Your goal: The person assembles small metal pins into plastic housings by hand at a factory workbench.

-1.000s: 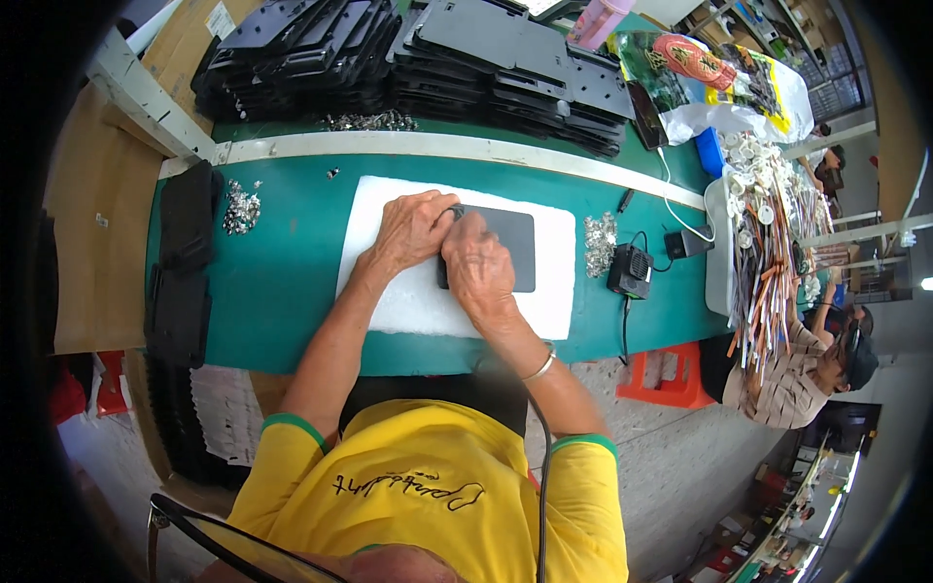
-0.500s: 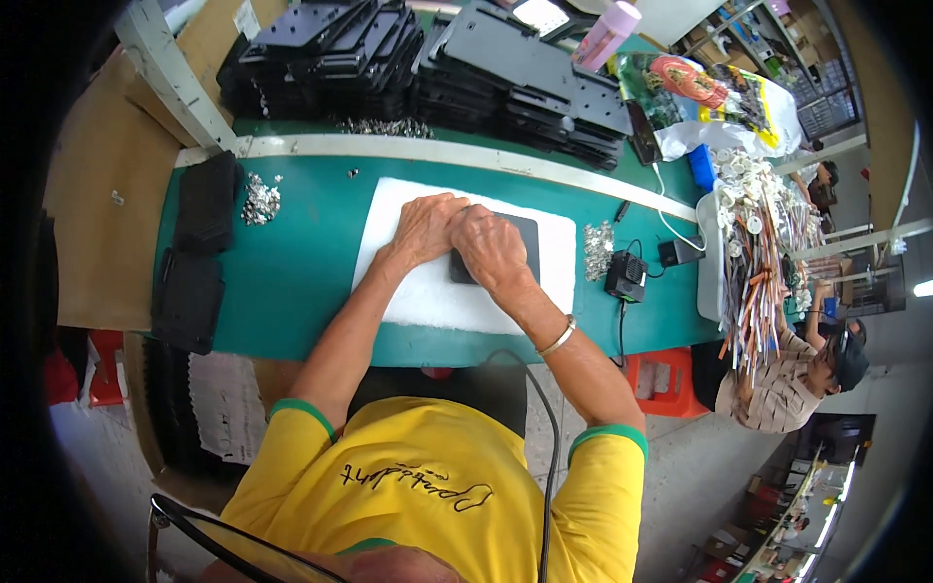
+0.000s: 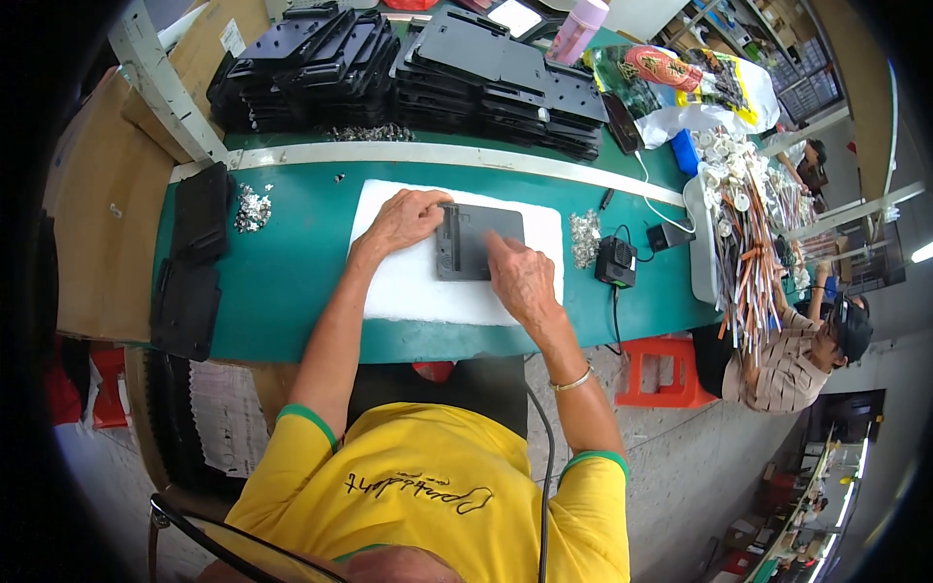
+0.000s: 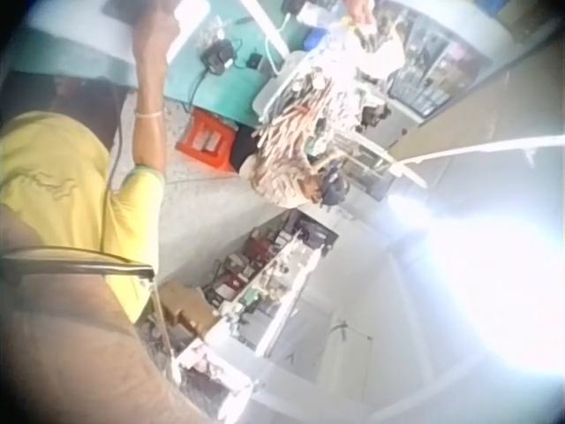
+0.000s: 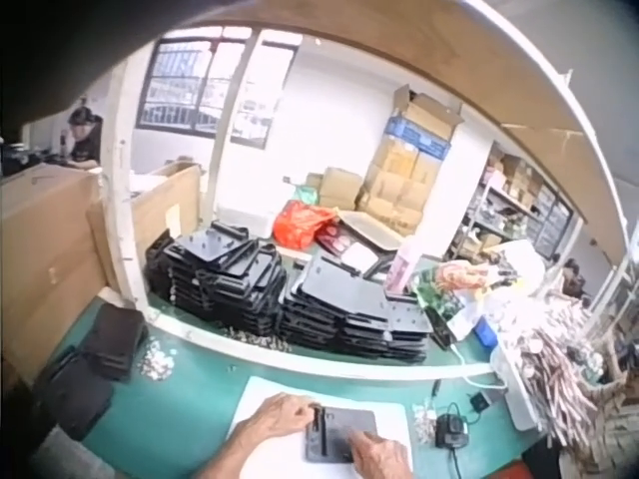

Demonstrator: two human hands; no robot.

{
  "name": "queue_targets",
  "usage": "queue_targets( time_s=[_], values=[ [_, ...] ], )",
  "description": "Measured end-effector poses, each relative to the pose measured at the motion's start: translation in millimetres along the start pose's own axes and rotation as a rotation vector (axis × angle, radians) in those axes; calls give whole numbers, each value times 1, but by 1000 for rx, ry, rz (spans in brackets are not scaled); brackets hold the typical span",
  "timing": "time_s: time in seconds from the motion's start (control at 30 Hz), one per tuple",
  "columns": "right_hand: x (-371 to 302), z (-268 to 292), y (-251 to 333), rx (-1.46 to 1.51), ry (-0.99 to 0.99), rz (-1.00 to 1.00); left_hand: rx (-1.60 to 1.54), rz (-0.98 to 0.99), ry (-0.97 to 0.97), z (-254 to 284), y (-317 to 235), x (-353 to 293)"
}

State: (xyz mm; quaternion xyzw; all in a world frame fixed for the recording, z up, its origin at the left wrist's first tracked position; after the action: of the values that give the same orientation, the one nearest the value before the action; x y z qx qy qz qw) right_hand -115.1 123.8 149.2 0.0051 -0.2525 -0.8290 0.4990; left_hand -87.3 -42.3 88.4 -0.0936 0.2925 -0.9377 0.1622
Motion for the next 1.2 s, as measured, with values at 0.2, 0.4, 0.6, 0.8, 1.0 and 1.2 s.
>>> queue_targets(
  time_s=[0.2, 0.4, 0.6, 0.8, 1.0, 1.2],
  values=[
    [14, -14, 11, 60, -26, -17, -17, -15, -34, -1, 0, 0],
    [20, -32, 6, 41, -54, -37, 6, -32, -10, -3, -1, 1],
    [26, -34, 12, 1, -72, -26, 0, -19, -28, 1, -1, -1],
    [27, -36, 11, -29, -63, -27, -3, -55, -64, -1, -1, 1],
    [25, -42, 17, -175, -79, 35, -6, -29, -44, -1, -1, 0],
    [27, -39, 29, -253, -100, 126, 16, -6, -11, -2, 0, 0]
  ],
)
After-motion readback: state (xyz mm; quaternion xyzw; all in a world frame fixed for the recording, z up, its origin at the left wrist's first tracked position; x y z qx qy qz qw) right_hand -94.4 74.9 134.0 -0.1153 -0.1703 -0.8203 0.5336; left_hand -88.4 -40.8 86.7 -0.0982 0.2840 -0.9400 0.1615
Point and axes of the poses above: each hand's wrist, its own x-axis towards the middle knuckle, its own z-axis out of the back of the hand, y = z × x, the point moved 9 cm from there along x, towards the middle knuckle, and after that the axes turned 15 degrees about x, right-handed, at the moved point
